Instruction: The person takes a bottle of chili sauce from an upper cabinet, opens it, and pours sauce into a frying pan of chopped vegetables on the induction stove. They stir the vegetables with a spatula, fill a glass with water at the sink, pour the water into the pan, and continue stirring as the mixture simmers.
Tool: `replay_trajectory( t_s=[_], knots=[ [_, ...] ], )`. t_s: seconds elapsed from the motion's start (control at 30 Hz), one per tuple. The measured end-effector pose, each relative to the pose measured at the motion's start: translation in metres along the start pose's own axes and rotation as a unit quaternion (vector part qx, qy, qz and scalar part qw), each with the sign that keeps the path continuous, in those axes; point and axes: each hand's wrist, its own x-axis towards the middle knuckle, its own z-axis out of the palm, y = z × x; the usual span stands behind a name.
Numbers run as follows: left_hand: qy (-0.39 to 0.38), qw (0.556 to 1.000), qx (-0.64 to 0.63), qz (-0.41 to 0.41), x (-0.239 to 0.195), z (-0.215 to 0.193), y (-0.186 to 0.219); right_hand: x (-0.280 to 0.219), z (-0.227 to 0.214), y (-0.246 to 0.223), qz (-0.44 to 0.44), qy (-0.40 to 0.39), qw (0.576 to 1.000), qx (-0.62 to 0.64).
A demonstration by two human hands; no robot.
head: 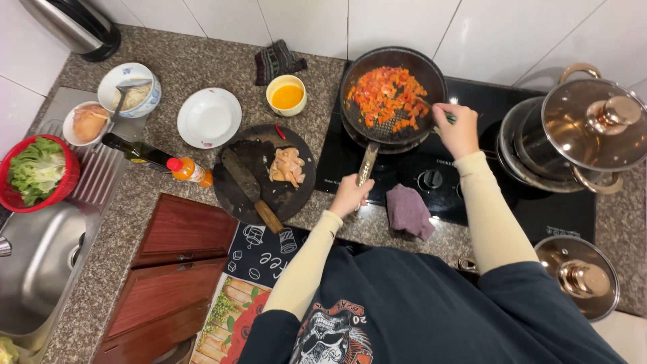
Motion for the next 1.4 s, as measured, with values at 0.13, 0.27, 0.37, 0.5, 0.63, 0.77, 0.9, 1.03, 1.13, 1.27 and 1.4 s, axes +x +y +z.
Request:
replay_trajectory(
  t_s=[0.13,0.27,0.37,0.5,0.63,0.77,0.9,1.03,1.13,1.27,1.4],
  knots=[
    [-0.001,1.000,-0.002,-0.011,0.003,-0.001,0.008,-0.008,0.007,-0.026,0.027,-0.067,0.997,0.035],
    [-0.003,0.999,-0.009,-0.030,0.001,-0.002,0.017,-0.016,0.014,-0.034,0.106,-0.141,0.962,0.208],
    [-0.008,0.999,-0.004,-0.039,-0.002,-0.003,0.020,-0.020,0.019,-0.031,0.101,-0.172,0.942,0.268],
    [0.001,0.999,-0.001,-0.050,-0.001,-0.003,0.024,-0.008,0.008,-0.030,0.094,-0.171,0.959,0.206],
    [-0.009,0.999,-0.005,-0.042,-0.003,-0.001,0.028,0.008,0.001,-0.012,0.069,-0.082,0.989,0.103],
    [-0.002,0.999,-0.004,-0.053,-0.003,0.000,0.032,0.016,0.012,0.012,0.012,-0.019,0.992,0.122],
    [0.003,0.998,-0.007,-0.058,-0.002,0.001,0.031,0.013,0.026,0.001,-0.109,-0.059,0.991,0.052],
    [0.007,0.998,-0.012,-0.061,-0.001,0.002,0.031,0.014,0.028,-0.037,-0.004,-0.155,0.979,0.134],
    [0.011,0.997,-0.010,-0.072,-0.005,0.004,0.037,0.019,0.038,-0.033,-0.071,-0.186,0.973,0.114],
    [0.007,0.998,-0.009,-0.060,-0.003,0.003,0.033,0.031,0.042,-0.016,-0.031,-0.120,0.981,0.148],
    [0.012,0.998,-0.009,-0.055,-0.009,0.005,0.036,0.044,0.044,0.015,0.068,0.039,0.970,0.232]
  ],
)
